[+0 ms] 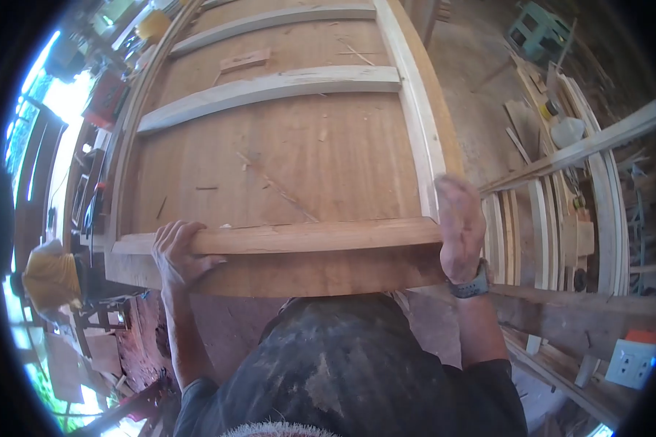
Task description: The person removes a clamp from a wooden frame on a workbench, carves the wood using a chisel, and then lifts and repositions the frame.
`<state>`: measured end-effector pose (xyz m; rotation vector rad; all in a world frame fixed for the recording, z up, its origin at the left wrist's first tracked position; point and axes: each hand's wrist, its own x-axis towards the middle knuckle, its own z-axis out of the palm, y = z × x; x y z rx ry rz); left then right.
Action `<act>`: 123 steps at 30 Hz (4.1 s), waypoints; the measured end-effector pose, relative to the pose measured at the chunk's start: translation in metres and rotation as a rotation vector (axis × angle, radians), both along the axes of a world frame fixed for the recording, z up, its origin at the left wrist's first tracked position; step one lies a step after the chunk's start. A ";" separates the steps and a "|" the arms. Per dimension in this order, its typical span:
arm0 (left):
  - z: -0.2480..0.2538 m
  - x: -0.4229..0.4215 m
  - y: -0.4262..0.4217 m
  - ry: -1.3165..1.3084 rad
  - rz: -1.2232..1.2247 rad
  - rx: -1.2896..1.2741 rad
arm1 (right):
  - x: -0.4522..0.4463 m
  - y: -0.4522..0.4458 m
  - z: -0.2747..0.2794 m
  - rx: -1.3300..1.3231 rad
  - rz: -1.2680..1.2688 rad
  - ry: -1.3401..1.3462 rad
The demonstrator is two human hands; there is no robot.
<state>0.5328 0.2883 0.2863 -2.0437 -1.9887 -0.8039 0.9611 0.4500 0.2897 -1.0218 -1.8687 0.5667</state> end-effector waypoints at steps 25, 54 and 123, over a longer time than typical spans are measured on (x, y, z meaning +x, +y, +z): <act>-0.010 -0.008 0.003 0.024 -0.023 0.000 | -0.015 0.005 -0.015 -0.320 -0.301 1.136; 0.020 0.075 0.033 -0.016 -0.130 -0.268 | -0.024 0.020 0.031 0.237 0.540 -0.771; 0.008 0.071 0.025 -0.064 -0.103 -0.187 | -0.030 0.019 0.041 0.121 0.575 -0.689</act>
